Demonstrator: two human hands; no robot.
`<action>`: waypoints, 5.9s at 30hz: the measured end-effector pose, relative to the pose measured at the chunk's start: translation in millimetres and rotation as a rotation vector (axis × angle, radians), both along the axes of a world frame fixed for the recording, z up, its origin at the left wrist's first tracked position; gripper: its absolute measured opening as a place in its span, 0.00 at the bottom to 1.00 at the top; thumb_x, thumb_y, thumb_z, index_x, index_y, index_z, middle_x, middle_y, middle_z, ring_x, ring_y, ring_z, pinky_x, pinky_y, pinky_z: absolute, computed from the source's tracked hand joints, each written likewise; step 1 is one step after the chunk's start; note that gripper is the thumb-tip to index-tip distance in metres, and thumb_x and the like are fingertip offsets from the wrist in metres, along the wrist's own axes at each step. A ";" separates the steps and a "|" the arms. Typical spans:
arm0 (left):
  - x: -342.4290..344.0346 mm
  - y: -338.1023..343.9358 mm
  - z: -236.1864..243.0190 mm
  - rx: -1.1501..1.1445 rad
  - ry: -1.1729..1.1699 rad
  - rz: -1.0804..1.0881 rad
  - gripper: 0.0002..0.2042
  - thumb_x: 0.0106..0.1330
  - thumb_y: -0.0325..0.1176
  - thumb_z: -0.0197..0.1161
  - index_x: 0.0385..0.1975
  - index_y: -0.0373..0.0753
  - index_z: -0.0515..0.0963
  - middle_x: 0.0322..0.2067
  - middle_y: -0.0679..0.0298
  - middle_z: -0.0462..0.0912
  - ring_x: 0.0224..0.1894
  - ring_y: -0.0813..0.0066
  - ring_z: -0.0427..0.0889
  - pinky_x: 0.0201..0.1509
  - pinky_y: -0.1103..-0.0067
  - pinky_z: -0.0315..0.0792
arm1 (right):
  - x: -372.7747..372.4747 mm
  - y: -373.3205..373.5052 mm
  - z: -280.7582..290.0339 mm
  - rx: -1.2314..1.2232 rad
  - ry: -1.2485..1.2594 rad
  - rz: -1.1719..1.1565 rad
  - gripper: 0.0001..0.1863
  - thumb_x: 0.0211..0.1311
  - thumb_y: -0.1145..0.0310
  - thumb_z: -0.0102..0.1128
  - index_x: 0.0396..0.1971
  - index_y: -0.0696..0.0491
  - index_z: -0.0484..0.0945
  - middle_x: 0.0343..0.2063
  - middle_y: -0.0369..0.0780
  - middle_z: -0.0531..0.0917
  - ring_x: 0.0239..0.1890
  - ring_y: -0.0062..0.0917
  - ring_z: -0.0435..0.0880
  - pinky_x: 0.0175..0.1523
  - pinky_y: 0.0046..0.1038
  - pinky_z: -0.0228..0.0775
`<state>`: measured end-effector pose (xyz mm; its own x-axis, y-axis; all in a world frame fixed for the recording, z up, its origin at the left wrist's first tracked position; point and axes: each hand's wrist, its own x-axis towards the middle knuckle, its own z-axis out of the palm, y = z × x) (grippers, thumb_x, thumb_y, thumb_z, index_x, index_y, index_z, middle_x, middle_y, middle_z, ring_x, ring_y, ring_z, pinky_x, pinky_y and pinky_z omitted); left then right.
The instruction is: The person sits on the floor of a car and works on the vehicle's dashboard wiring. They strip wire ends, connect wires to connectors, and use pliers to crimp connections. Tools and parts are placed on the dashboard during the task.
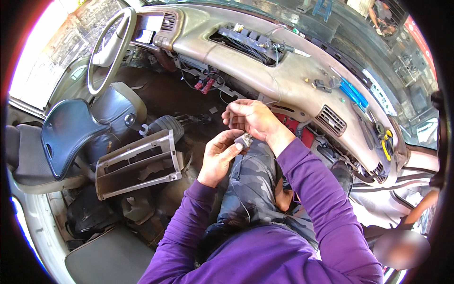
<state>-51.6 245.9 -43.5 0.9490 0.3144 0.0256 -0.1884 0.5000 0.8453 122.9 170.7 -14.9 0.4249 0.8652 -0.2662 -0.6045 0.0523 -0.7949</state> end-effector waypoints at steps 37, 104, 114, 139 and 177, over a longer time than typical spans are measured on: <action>155.1 183.9 -18.0 0.284 0.415 0.379 0.17 0.67 0.26 0.65 0.54 0.28 0.77 0.36 0.61 0.84 0.31 0.77 0.80 0.34 0.80 0.74 | 54.7 53.2 -105.8 -0.410 -0.961 -0.459 0.18 0.67 0.60 0.60 0.39 0.62 0.84 0.38 0.56 0.87 0.46 0.53 0.85 0.55 0.44 0.76; 179.9 205.5 -42.5 1.052 0.425 0.387 0.14 0.60 0.30 0.75 0.43 0.32 0.86 0.37 0.54 0.91 0.38 0.72 0.90 0.45 0.77 0.80 | 117.7 151.6 -179.1 -0.453 -0.730 -0.298 0.12 0.65 0.67 0.65 0.38 0.62 0.85 0.31 0.42 0.85 0.33 0.26 0.81 0.40 0.31 0.70; 180.4 200.9 -41.3 1.170 0.434 0.436 0.12 0.60 0.33 0.74 0.42 0.36 0.87 0.30 0.57 0.90 0.29 0.73 0.89 0.36 0.76 0.79 | 107.9 161.6 -157.3 -0.406 -0.810 -0.431 0.13 0.62 0.70 0.69 0.43 0.61 0.85 0.40 0.44 0.88 0.44 0.30 0.82 0.53 0.32 0.71; 179.8 196.4 -26.0 1.106 0.542 0.366 0.15 0.58 0.33 0.75 0.43 0.32 0.86 0.38 0.53 0.91 0.39 0.69 0.90 0.45 0.75 0.79 | 116.8 172.5 -176.1 -0.423 -1.026 -0.371 0.17 0.64 0.72 0.67 0.51 0.61 0.82 0.50 0.47 0.86 0.54 0.33 0.82 0.63 0.35 0.69; 165.8 178.5 -69.9 0.618 0.314 0.775 0.22 0.63 0.26 0.70 0.57 0.30 0.77 0.47 0.51 0.87 0.47 0.64 0.87 0.54 0.71 0.79 | -42.1 -88.1 -72.7 -0.540 -0.739 -0.147 0.08 0.70 0.72 0.60 0.42 0.61 0.79 0.34 0.47 0.87 0.37 0.29 0.85 0.47 0.32 0.76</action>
<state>114.2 424.4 -113.3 0.4840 0.8572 0.1761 -0.0002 -0.2011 0.9796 80.8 82.7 -87.6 0.7429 0.6267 -0.2351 0.0487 -0.4010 -0.9148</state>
